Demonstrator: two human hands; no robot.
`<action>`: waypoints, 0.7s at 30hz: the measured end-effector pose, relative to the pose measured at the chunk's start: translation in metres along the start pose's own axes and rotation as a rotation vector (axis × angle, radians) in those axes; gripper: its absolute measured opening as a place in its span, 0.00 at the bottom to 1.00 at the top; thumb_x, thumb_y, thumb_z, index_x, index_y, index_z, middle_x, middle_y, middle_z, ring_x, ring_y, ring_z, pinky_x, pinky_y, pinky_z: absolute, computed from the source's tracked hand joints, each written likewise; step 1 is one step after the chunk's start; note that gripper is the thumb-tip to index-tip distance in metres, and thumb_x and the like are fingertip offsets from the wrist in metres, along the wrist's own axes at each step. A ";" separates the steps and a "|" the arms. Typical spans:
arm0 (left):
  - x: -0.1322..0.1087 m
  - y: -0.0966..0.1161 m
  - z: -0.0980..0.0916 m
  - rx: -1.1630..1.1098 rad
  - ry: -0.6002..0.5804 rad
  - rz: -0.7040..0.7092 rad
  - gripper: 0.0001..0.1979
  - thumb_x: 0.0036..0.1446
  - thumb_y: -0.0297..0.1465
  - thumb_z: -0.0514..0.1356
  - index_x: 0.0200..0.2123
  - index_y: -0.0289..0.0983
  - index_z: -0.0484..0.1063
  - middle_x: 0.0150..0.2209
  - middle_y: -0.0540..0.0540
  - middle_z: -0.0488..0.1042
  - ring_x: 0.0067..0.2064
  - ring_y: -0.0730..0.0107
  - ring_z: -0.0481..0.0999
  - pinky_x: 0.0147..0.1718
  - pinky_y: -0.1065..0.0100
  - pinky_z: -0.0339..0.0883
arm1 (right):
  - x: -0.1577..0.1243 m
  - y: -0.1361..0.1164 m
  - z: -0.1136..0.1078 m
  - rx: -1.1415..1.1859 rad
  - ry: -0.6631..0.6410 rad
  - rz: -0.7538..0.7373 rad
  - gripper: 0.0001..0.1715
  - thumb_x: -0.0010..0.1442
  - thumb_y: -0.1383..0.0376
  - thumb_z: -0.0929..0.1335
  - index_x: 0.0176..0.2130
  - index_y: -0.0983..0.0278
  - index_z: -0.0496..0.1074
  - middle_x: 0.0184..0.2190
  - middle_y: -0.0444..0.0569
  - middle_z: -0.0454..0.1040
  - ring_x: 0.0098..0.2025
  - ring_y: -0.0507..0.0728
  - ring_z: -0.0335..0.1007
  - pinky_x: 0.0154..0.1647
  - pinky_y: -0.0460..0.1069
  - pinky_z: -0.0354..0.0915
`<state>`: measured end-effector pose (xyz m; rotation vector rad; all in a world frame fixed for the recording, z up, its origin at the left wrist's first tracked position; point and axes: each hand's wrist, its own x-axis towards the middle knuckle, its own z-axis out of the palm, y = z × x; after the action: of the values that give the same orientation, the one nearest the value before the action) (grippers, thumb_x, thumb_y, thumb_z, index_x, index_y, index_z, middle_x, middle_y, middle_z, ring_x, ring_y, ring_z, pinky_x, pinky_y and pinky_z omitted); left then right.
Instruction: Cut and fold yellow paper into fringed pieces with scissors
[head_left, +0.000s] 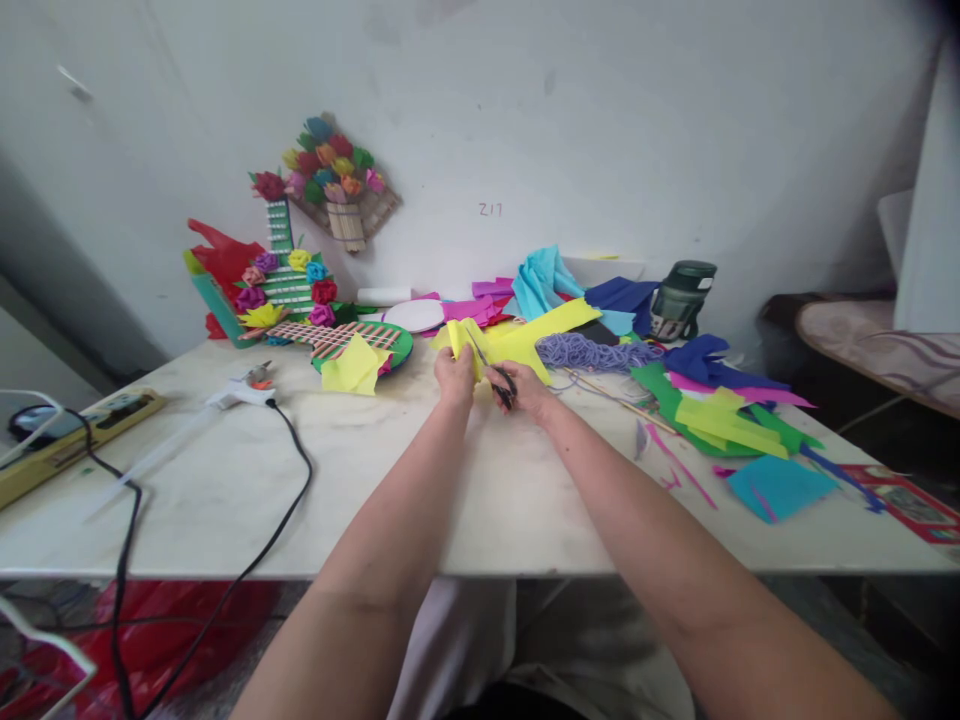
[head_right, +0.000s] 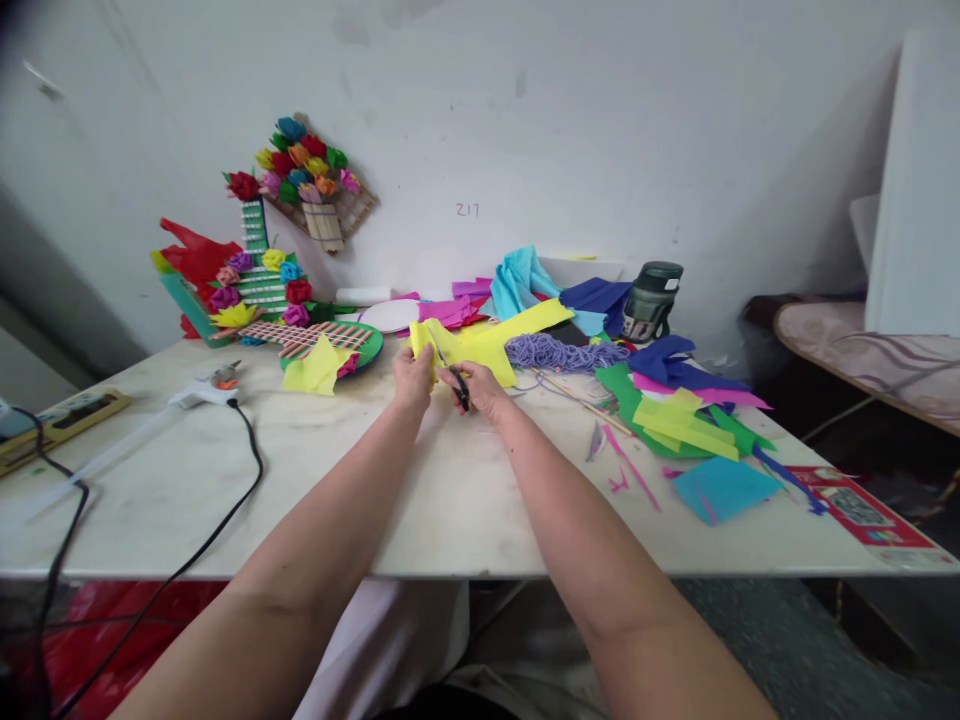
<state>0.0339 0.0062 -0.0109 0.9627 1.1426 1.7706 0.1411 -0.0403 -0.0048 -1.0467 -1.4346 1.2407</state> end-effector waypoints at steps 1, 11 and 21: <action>0.000 0.000 0.000 0.019 -0.001 0.017 0.09 0.43 0.34 0.58 0.26 0.35 0.64 0.21 0.51 0.65 0.22 0.76 0.64 0.20 0.74 0.55 | -0.001 -0.001 -0.001 -0.005 -0.014 -0.005 0.18 0.47 0.53 0.68 0.32 0.65 0.65 0.11 0.38 0.64 0.11 0.48 0.59 0.09 0.42 0.55; -0.006 0.006 0.000 0.050 -0.069 0.052 0.09 0.43 0.34 0.58 0.25 0.34 0.66 0.21 0.50 0.66 0.21 0.75 0.63 0.20 0.73 0.55 | -0.003 0.000 -0.009 -0.045 -0.079 -0.024 0.21 0.50 0.50 0.65 0.27 0.65 0.63 0.14 0.44 0.69 0.12 0.50 0.64 0.07 0.41 0.44; -0.007 0.003 0.003 0.036 -0.077 0.052 0.09 0.42 0.34 0.58 0.25 0.34 0.65 0.20 0.51 0.65 0.21 0.76 0.63 0.20 0.74 0.55 | -0.005 -0.006 -0.003 -0.026 -0.020 -0.020 0.18 0.48 0.53 0.67 0.25 0.65 0.62 0.12 0.40 0.66 0.11 0.48 0.60 0.08 0.41 0.49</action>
<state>0.0386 0.0002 -0.0080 1.0816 1.1131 1.7437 0.1453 -0.0449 0.0004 -1.0370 -1.4764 1.2243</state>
